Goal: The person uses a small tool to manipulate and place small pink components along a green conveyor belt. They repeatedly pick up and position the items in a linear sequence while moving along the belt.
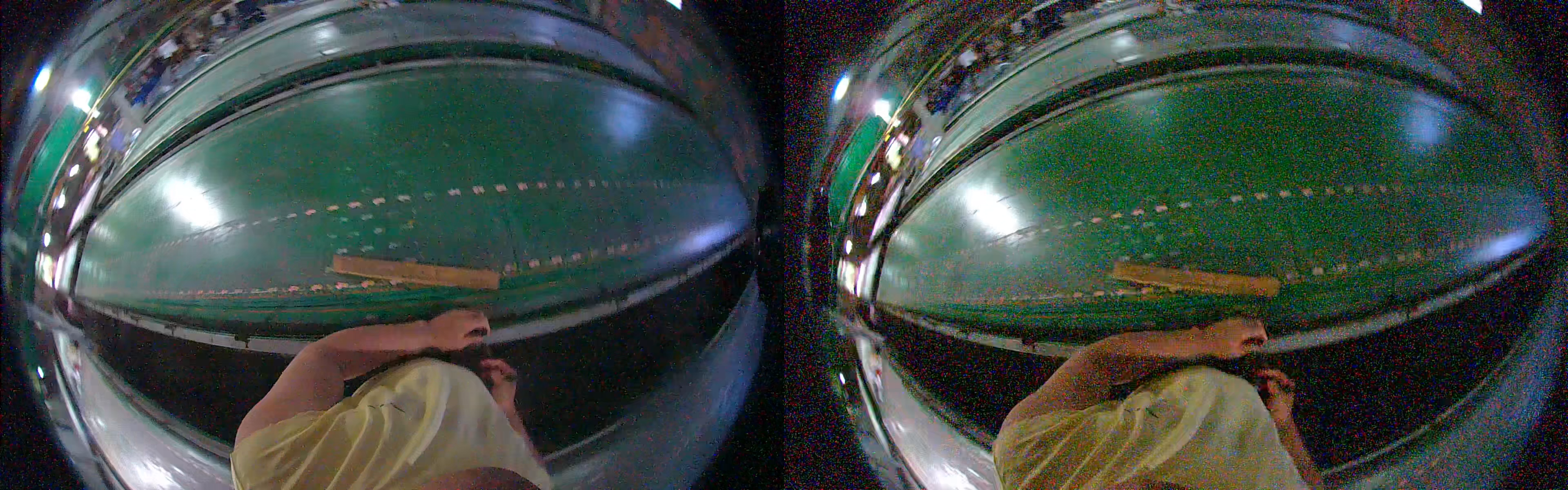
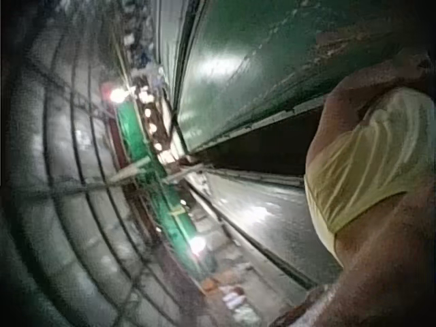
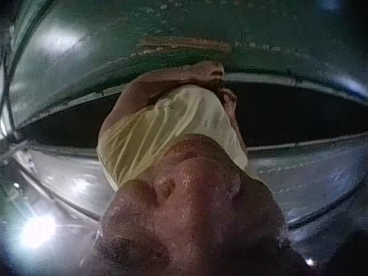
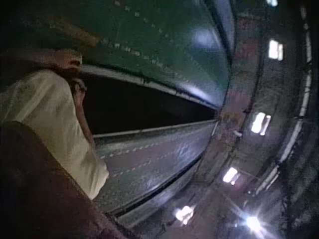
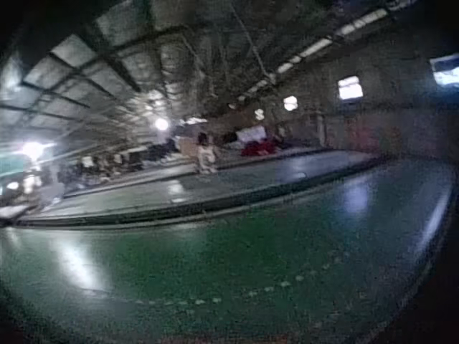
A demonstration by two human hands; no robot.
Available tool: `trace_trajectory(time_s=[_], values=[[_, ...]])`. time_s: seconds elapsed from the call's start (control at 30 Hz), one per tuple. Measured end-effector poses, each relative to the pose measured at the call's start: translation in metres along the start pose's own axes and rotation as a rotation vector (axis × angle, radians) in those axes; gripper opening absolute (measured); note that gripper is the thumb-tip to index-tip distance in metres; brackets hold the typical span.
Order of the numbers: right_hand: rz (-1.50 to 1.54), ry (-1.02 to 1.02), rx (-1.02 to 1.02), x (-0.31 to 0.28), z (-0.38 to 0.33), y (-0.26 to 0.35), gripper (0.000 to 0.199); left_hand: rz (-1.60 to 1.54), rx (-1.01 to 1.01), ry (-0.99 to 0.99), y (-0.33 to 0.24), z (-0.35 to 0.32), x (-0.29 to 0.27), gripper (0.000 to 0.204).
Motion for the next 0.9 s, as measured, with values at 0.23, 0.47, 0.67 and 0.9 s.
trace_trajectory(time_s=[0.23,0.47,0.67,0.9], values=[[-0.787,-0.128,-0.152,0.029,-0.004,0.024,0.027,0.072,0.143,-0.180,0.006,-0.006,0.013,0.034],[-1.156,-0.390,-0.584,0.079,0.000,0.071,0.038,0.092,0.239,-0.238,-0.020,-0.002,0.008,0.039],[-1.076,-0.311,-0.701,0.054,0.027,0.061,0.036,0.202,0.200,-0.154,-0.023,-0.008,0.001,0.039],[-1.129,-0.114,-0.607,0.074,0.061,0.096,0.025,0.181,0.123,-0.155,-0.016,-0.022,-0.020,0.045]])
Point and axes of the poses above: each hand's wrist, its own z-axis towards the middle knuckle, its own x-axis out of the palm, y = z × x, the point moved 2 cm from there along z, towards the middle knuckle, and after that the axes turned 13 degrees about y, right-handed, at the moved point
